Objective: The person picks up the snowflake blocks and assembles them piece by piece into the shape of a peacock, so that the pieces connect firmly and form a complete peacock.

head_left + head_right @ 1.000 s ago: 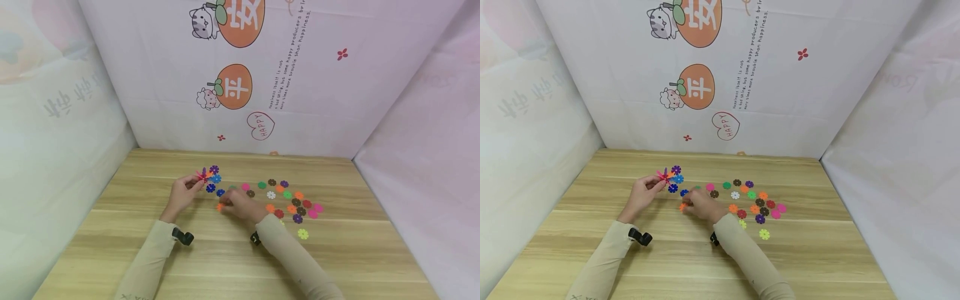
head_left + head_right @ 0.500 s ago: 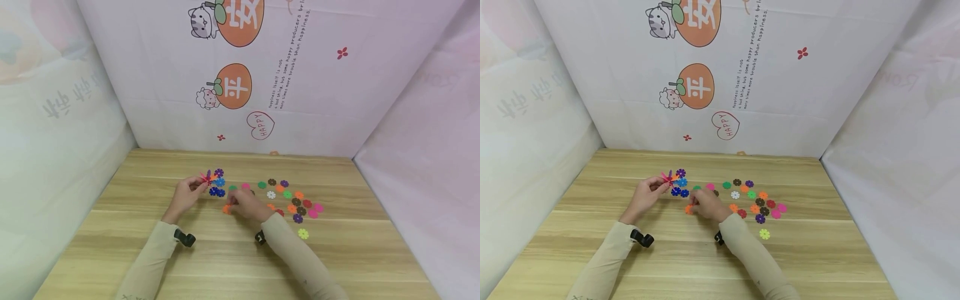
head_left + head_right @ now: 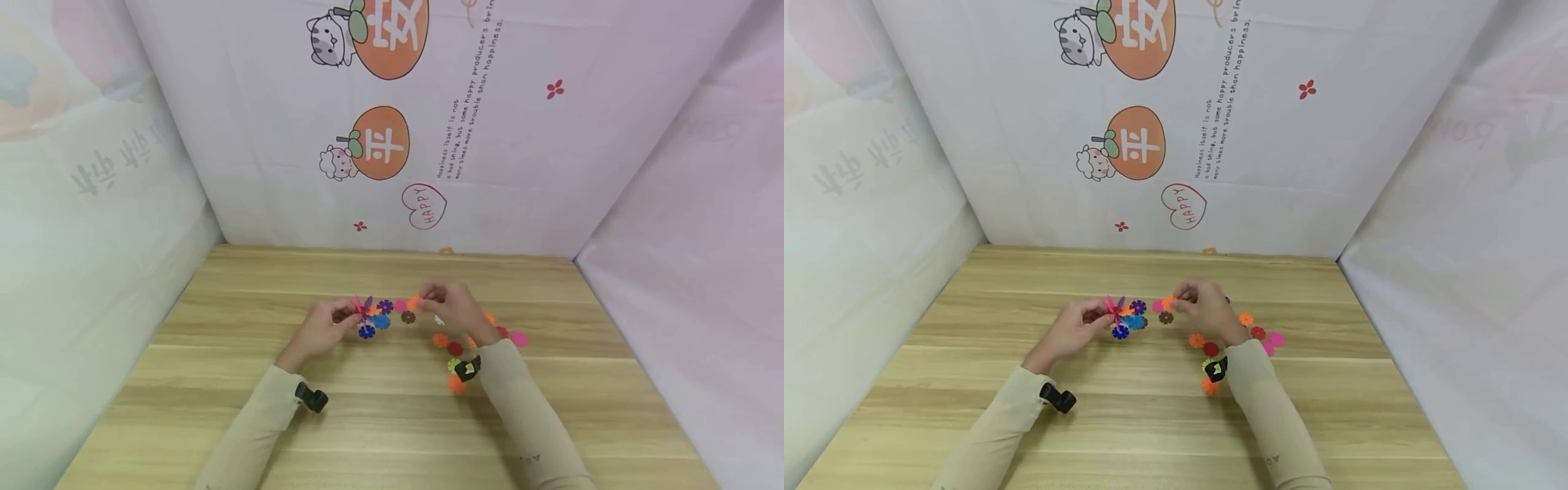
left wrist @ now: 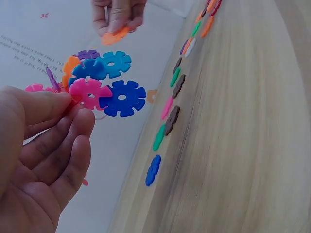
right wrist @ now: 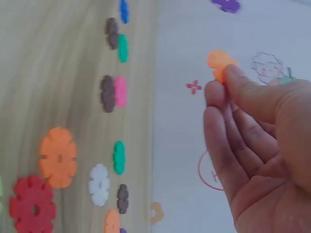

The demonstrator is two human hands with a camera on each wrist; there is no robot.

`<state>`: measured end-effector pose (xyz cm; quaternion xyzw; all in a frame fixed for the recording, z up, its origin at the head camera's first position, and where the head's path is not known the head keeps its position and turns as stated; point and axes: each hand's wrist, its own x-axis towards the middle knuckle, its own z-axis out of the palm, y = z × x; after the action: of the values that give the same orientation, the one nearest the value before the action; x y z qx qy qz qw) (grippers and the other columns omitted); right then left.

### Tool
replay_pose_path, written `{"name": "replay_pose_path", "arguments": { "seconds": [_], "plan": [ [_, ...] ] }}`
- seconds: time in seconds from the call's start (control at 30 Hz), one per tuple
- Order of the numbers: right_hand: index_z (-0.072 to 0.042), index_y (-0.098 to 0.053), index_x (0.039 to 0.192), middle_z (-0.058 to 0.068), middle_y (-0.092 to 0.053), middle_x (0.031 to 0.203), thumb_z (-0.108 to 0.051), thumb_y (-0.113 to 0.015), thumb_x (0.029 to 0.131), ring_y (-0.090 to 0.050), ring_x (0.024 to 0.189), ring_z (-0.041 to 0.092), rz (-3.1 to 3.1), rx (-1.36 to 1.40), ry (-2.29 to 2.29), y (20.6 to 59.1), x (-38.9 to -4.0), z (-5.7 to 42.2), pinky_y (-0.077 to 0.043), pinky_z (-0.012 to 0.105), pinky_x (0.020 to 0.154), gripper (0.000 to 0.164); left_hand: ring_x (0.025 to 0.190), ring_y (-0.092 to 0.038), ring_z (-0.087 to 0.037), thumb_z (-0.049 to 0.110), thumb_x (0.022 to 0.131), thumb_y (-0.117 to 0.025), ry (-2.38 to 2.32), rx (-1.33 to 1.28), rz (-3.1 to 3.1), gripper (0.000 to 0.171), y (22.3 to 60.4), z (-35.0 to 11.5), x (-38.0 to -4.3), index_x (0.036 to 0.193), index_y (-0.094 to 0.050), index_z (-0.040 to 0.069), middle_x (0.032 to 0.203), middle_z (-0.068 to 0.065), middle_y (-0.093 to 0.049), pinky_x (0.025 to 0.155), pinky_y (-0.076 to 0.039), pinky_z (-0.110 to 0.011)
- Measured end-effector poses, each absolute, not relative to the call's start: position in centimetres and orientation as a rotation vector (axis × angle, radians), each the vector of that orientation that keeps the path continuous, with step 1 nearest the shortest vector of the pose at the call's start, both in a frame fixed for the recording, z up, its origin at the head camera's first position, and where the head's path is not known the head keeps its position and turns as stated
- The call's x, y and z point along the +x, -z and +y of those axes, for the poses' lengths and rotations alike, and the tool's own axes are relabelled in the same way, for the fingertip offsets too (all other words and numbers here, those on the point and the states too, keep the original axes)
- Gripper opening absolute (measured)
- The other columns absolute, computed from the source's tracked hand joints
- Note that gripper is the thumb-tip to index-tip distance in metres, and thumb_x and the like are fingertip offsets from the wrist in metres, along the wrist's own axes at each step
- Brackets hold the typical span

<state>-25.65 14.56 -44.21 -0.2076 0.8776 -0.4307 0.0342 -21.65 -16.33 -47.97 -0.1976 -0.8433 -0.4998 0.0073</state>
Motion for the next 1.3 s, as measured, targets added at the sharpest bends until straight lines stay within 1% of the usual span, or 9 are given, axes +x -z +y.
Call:
{"name": "replay_pose_path", "arguments": {
  "seconds": [0.13, 0.23, 0.4, 0.43, 0.47, 0.63, 0.8, 1.0, 1.3],
  "plan": [
    [-0.009, -0.072, 0.103, 0.009, -0.079, 0.096, -0.017, -0.076, 0.099, -0.073, 0.08, 0.013, 2.733, -0.629, 1.485, 43.6, -25.3, 14.5, -0.057, 0.023, 0.065, 0.01, 0.087, -0.071, -0.019, 0.018, 0.105, -0.067, 1.484, -0.763, -2.643, 0.01, 47.7, -15.5, -21.1, 0.104, -0.076, 0.014, 0.094, 0.001, -0.076, 0.077, -0.061, -0.024],
    [-0.009, -0.073, 0.104, 0.008, -0.081, 0.096, -0.017, -0.076, 0.098, -0.074, 0.079, 0.01, 2.723, -0.708, 1.596, 43.2, -24.5, 13.9, -0.058, 0.023, 0.066, 0.01, 0.087, -0.072, -0.016, 0.018, 0.106, -0.066, 1.409, -0.87, -2.622, 0.011, 47.3, -15.0, -20.8, 0.104, -0.077, 0.014, 0.095, 0.001, -0.077, 0.077, -0.062, -0.023],
    [-0.008, -0.073, 0.102, 0.01, -0.081, 0.095, -0.012, -0.078, 0.096, -0.076, 0.08, 0.017, 2.665, -0.923, 1.703, 43.1, -23.3, 12.4, -0.061, 0.023, 0.071, 0.009, 0.086, -0.072, -0.011, 0.02, 0.106, -0.067, 1.337, -0.94, -2.595, 0.012, 47.0, -14.5, -20.4, 0.108, -0.077, 0.014, 0.097, 0.002, -0.078, 0.076, -0.062, -0.022],
    [-0.007, -0.073, 0.102, 0.011, -0.08, 0.094, -0.01, -0.078, 0.095, -0.076, 0.08, 0.021, 2.663, -0.964, 1.712, 43.1, -23.2, 12.1, -0.062, 0.023, 0.072, 0.009, 0.086, -0.072, -0.01, 0.02, 0.106, -0.067, 1.335, -0.94, -2.592, 0.013, 47.0, -14.5, -20.4, 0.109, -0.077, 0.014, 0.098, 0.002, -0.079, 0.077, -0.062, -0.022],
    [-0.005, -0.073, 0.102, 0.013, -0.08, 0.093, -0.007, -0.079, 0.095, -0.076, 0.078, 0.024, 2.667, -0.987, 1.715, 43.1, -23.0, 11.9, -0.062, 0.023, 0.071, 0.009, 0.087, -0.072, -0.009, 0.02, 0.106, -0.067, 1.33, -0.941, -2.59, 0.013, 47.0, -14.5, -20.4, 0.111, -0.077, 0.014, 0.099, 0.002, -0.079, 0.077, -0.062, -0.022],
    [-0.006, -0.073, 0.101, 0.012, -0.079, 0.09, -0.007, -0.079, 0.094, -0.076, 0.076, 0.027, 2.674, -1.039, 1.687, 43.4, -22.8, 11.3, -0.062, 0.023, 0.071, 0.01, 0.09, -0.072, -0.007, 0.021, 0.106, -0.067, 1.331, -0.926, -2.588, 0.014, 46.8, -14.5, -20.3, 0.113, -0.078, 0.016, 0.103, 0.003, -0.079, 0.079, -0.062, -0.022],
    [-0.01, -0.072, 0.102, 0.005, -0.079, 0.091, -0.014, -0.079, 0.095, -0.076, 0.079, 0.02, 2.688, -1.029, 1.66, 43.5, -22.6, 11.3, -0.064, 0.027, 0.074, 0.01, 0.09, -0.072, -0.008, 0.021, 0.106, -0.067, 1.334, -0.935, -2.578, 0.014, 46.7, -14.6, -20.2, 0.113, -0.078, 0.016, 0.103, 0.003, -0.079, 0.079, -0.062, -0.022],
    [-0.015, -0.072, 0.104, 0.0, -0.079, 0.093, -0.016, -0.078, 0.095, -0.075, 0.085, 0.013, 2.707, -1.018, 1.644, 43.7, -22.3, 11.2, -0.065, 0.035, 0.083, 0.011, 0.083, -0.072, -0.01, 0.019, 0.104, -0.069, 1.313, -0.977, -2.565, 0.011, 46.5, -14.6, -20.2, 0.106, -0.078, 0.014, 0.096, 0.003, -0.078, 0.074, -0.062, -0.021],
    [-0.015, -0.072, 0.103, 0.0, -0.08, 0.094, -0.015, -0.078, 0.095, -0.076, 0.086, 0.013, 2.717, -1.044, 1.661, 44.2, -22.2, 11.0, -0.065, 0.032, 0.087, 0.009, 0.079, -0.068, -0.003, 0.016, 0.104, -0.069, 1.315, -0.999, -2.589, 0.01, 46.2, -14.5, -20.0, 0.104, -0.078, 0.011, 0.092, 0.0, -0.078, 0.073, -0.063, -0.025]
  ]
}}
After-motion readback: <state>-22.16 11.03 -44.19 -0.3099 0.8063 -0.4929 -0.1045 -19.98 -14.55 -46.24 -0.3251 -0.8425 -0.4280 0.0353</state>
